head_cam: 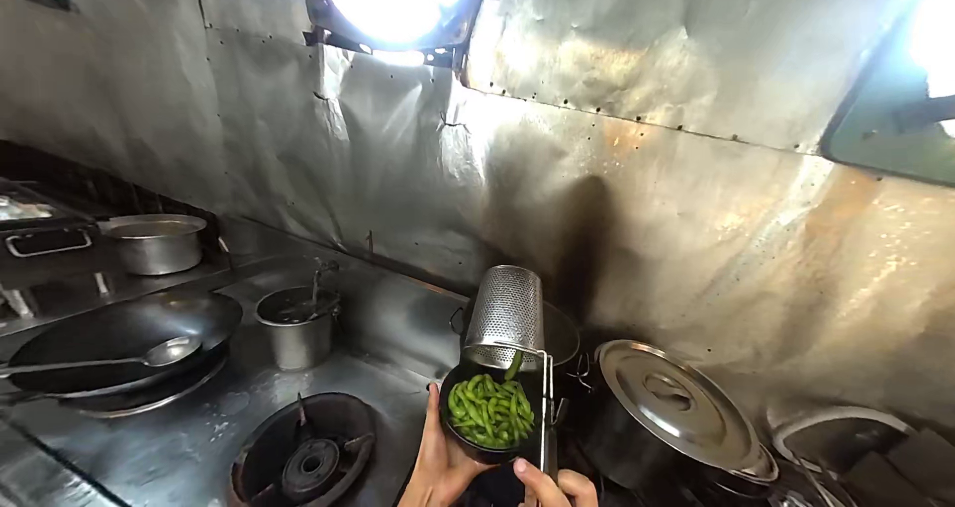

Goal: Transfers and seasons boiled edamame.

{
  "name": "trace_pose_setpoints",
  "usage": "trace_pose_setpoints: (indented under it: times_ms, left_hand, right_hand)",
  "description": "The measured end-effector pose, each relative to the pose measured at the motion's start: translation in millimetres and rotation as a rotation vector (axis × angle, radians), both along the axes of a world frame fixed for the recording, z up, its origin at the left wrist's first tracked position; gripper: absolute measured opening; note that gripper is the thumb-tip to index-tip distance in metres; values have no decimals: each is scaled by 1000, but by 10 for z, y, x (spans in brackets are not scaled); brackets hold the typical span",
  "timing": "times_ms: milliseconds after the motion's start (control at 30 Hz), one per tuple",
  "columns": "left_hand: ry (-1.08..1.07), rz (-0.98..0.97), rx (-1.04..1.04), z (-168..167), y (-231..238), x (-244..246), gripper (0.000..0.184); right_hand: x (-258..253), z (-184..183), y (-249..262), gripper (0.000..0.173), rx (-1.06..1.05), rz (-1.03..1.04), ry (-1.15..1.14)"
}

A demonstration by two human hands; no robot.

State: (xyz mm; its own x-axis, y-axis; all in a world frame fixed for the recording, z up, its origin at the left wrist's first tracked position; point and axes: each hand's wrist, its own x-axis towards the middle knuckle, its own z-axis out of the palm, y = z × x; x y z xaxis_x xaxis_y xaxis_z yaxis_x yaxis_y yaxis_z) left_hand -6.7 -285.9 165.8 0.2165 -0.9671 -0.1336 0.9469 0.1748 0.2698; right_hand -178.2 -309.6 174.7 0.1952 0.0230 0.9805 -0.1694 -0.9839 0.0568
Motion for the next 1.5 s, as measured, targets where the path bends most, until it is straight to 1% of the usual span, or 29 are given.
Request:
trace_pose_setpoints:
  times_ms: [33, 100, 167, 267, 333, 400, 467, 567, 633, 667, 767, 867, 967, 1000, 1033, 1067, 1100, 1133, 1167, 1200, 1233, 1267, 1300, 1333, 1367, 1400, 1433, 1500]
  left_hand:
    - [-1, 5, 11, -33, 60, -11, 85]
    - [-13, 30, 35, -120, 171, -16, 70]
    - [-34, 57, 39, -260, 310, -13, 64]
    - [-85, 127, 35, -608, 602, -8, 57]
    - [-162, 164, 95, -923, 903, -42, 53]
    - [-258, 195, 198, -1188, 1222, -93, 48]
    - [-292, 240, 339, -1413, 1508, -167, 45]
    - [-364, 213, 587, -1729, 1881, -304, 44]
    - [-460, 171, 726, -1889, 1985, -397, 43]
    - [-523, 161, 765, -1972, 2003, -440, 44]
    - [-788, 131, 869, -2125, 2011, -483, 46]
    - [-1113, 15, 992, -2117, 2033, -428, 48]
    - [-1279, -98, 1068, -2088, 2064, -330, 52]
    - [-1318, -101, 1067, -2057, 2074, -297, 52]
    - [-1357, -61, 1066, -1992, 2085, -273, 51]
    - [-1413, 39, 1063, -1884, 2094, -252, 49]
    - [-1506, 199, 1046, -1721, 2080, -234, 46]
    - [-1629, 404, 1006, -1504, 2028, -229, 41]
    - [-1743, 616, 922, -1261, 1940, -235, 35]
    - [-1824, 746, 805, -1003, 1832, -247, 31]
    - [-1884, 747, 716, -778, 1726, -270, 32]
    - [-1929, 627, 685, -614, 1629, -281, 39]
    - [-1960, 443, 711, -509, 1526, -263, 47]
    - [-1981, 265, 746, -453, 1428, -221, 49]
    - [-2004, 181, 749, -445, 1349, -174, 44]
    - [-2031, 189, 733, -452, 1292, -141, 37]
    - [-2055, 247, 704, -449, 1252, -119, 34]
    - [-2079, 382, 647, -406, 1238, -102, 34]
  right_hand:
    - [6, -21, 10, 23, 23, 15, -13]
    - [34, -53, 36, 20, 137, 55, -68]
    - [50, -26, 122, 17, 305, 86, -153]
    - [16, 61, 275, 17, 527, 130, -219]
    - [-40, 85, 337, 14, 639, 216, -237]
    - [-75, 92, 321, 11, 768, 329, -252]
    - [-83, 82, 299, 10, 895, 372, -256]
    - [-73, 38, 327, 9, 1011, 413, -217]
    - [-34, 31, 337, 8, 1030, 438, -193]
    - [-13, 36, 345, 9, 1034, 450, -178]
    - [34, 61, 389, 10, 1017, 514, -150]
    - [42, 84, 439, 11, 976, 508, -97]
    - [79, 77, 443, 13, 931, 477, -19]
    - [93, 70, 439, 13, 913, 467, 10]
    - [101, 60, 437, 14, 898, 456, 40]
    - [108, 47, 434, 14, 884, 450, 71]
    - [115, 39, 430, 15, 867, 441, 103]
    - [122, 30, 427, 16, 846, 427, 133]
    - [129, 20, 432, 17, 824, 417, 159]
    - [141, 9, 446, 17, 798, 409, 172]
    - [152, 0, 470, 17, 771, 401, 181]
    - [166, -2, 502, 18, 745, 393, 187]
    - [183, 1, 535, 18, 720, 389, 190]
    - [195, 9, 565, 18, 695, 388, 192]
    - [201, 22, 591, 18, 674, 388, 195]
    - [201, 51, 603, 18, 655, 388, 195]
    - [197, 92, 599, 18, 636, 387, 196]
    - [162, 173, 569, 19, 602, 388, 201]
